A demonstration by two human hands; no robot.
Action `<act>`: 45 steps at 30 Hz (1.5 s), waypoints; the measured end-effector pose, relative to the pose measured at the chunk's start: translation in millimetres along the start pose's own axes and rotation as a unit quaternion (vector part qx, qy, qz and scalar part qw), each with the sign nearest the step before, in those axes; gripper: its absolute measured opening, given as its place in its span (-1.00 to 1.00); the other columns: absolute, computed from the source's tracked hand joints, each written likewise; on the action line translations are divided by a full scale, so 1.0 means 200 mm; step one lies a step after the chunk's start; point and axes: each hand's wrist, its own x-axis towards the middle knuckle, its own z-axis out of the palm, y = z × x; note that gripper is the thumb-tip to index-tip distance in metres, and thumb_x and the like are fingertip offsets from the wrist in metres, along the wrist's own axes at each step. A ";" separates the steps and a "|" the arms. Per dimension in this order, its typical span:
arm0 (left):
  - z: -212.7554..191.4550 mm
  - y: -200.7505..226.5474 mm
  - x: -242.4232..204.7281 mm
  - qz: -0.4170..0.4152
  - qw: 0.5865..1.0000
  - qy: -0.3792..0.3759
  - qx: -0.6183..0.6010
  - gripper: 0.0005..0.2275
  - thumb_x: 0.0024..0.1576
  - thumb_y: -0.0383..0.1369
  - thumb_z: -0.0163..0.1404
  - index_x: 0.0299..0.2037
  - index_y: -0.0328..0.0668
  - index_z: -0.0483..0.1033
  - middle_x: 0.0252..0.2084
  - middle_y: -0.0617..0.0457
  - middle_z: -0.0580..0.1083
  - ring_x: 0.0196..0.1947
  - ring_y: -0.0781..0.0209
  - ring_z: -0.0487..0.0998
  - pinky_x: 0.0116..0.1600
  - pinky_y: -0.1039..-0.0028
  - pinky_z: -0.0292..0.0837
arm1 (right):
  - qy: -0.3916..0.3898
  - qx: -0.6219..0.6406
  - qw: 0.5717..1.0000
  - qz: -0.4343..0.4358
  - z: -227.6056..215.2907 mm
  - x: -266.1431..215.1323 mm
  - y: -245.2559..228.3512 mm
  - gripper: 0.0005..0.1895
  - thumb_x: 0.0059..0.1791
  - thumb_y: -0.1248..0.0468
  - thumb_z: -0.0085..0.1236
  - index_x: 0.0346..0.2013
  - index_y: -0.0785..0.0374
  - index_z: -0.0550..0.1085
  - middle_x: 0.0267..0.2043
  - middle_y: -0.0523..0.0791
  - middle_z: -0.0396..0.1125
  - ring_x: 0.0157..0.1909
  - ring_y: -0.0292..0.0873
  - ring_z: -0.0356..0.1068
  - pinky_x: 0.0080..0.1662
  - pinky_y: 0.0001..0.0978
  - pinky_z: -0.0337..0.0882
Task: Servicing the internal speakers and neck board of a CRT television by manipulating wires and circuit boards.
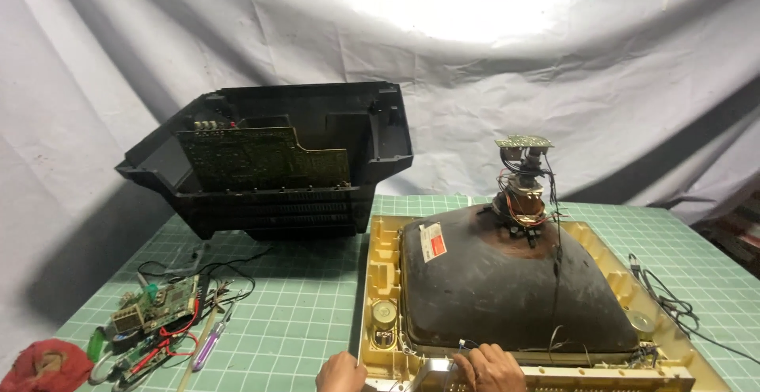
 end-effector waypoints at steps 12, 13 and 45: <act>0.05 -0.07 -0.01 0.095 0.993 0.071 -0.002 -0.75 0.04 -0.22 -0.13 -0.54 -0.22 0.42 -0.37 -0.08 0.53 -0.32 -0.16 0.53 -0.25 0.08 0.34 | -0.159 -0.164 0.973 0.041 -0.18 -0.11 0.67 -0.57 -0.04 -0.36 -0.09 -0.51 -0.19 0.42 -0.43 -0.38 0.34 -0.26 -0.28 0.37 -0.15 -0.38 0.37; 0.07 -0.08 0.01 0.091 0.993 0.071 -0.004 -0.75 0.04 -0.22 -0.13 -0.54 -0.22 0.42 -0.37 -0.08 0.53 -0.32 -0.16 0.53 -0.25 0.08 0.34 | -0.160 -0.163 0.973 0.038 -0.15 -0.12 0.69 -0.57 -0.04 -0.36 -0.09 -0.51 -0.19 0.42 -0.43 -0.38 0.34 -0.26 -0.28 0.37 -0.15 -0.38 0.37; 0.28 -0.22 -0.10 0.089 0.993 0.072 -0.011 -0.68 0.10 -0.19 -0.21 -0.35 -0.23 0.56 -0.22 -0.23 0.55 -0.18 -0.34 0.53 -0.09 -0.06 0.42 | -0.139 -0.102 0.982 0.072 -0.10 -0.22 0.80 -0.47 0.04 -0.20 -0.41 -0.60 -0.18 0.46 -0.44 -0.34 0.44 -0.33 -0.14 0.42 -0.27 -0.22 0.34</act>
